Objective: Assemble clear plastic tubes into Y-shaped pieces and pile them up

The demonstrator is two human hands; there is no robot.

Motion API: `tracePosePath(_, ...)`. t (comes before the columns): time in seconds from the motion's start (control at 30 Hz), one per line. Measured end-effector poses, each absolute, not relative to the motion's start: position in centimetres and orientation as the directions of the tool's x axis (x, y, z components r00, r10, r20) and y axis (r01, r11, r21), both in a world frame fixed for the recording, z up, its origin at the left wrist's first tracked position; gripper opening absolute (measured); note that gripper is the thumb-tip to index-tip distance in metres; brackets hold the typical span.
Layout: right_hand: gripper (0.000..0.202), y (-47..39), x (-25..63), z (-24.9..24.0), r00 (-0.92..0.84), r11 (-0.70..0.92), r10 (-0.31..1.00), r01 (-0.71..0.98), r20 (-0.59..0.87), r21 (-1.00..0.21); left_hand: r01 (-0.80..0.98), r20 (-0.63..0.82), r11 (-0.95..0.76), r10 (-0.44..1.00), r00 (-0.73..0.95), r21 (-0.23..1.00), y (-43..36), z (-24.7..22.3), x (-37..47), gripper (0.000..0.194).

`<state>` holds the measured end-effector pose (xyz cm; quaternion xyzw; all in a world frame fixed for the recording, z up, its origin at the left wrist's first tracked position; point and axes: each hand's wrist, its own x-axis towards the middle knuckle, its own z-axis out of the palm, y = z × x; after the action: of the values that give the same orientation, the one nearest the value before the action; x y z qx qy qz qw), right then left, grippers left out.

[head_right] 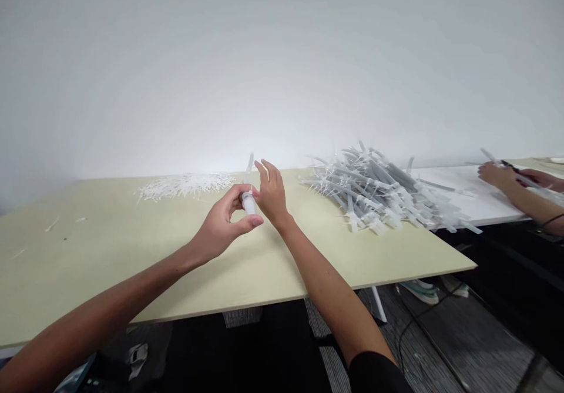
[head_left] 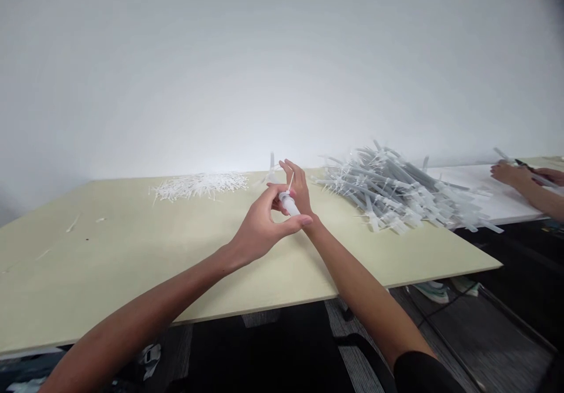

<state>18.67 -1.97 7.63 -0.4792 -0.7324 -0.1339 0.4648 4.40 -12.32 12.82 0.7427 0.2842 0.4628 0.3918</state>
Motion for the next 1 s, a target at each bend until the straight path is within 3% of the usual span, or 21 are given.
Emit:
tracePosePath(0.17,0.056,-0.9,18.8,6.7,-0.103,0.505,0.554,0.830,0.826,-0.235,-0.010,0.504,-0.534,0.791,0.346,0.845,-12.0,12.4,4.1,0.037)
tracePosePath(0.3,0.041,0.0,19.1,5.7,-0.141,0.506,0.624,0.822,0.769,-0.260,-0.026,0.505,-0.526,0.799,0.327,0.850,-11.8,12.2,3.6,0.038)
tracePosePath(0.47,0.057,-0.8,18.4,5.9,-0.037,0.496,0.540,0.821,0.841,-0.283,-0.035,0.466,-0.486,0.813,0.347,0.873,-11.8,12.2,3.1,0.032)
tracePosePath(0.57,0.055,-1.7,17.5,6.5,-0.067,0.535,0.500,0.808,0.863,-0.247,-0.071,0.446,-0.452,0.822,0.354,0.889,-11.8,12.2,3.0,0.031)
tracePosePath(0.83,0.049,-2.3,16.6,6.0,-0.117,0.571,0.529,0.782,0.841,-0.250,-0.045,0.446,-0.464,0.813,0.375,0.885,-11.9,12.0,2.8,0.032)
tracePosePath(1.0,0.056,-2.2,16.6,5.9,-0.123,0.565,0.513,0.794,0.850,-0.226,-0.030,0.435,-0.463,0.806,0.401,0.886,-12.1,12.0,2.8,0.035)
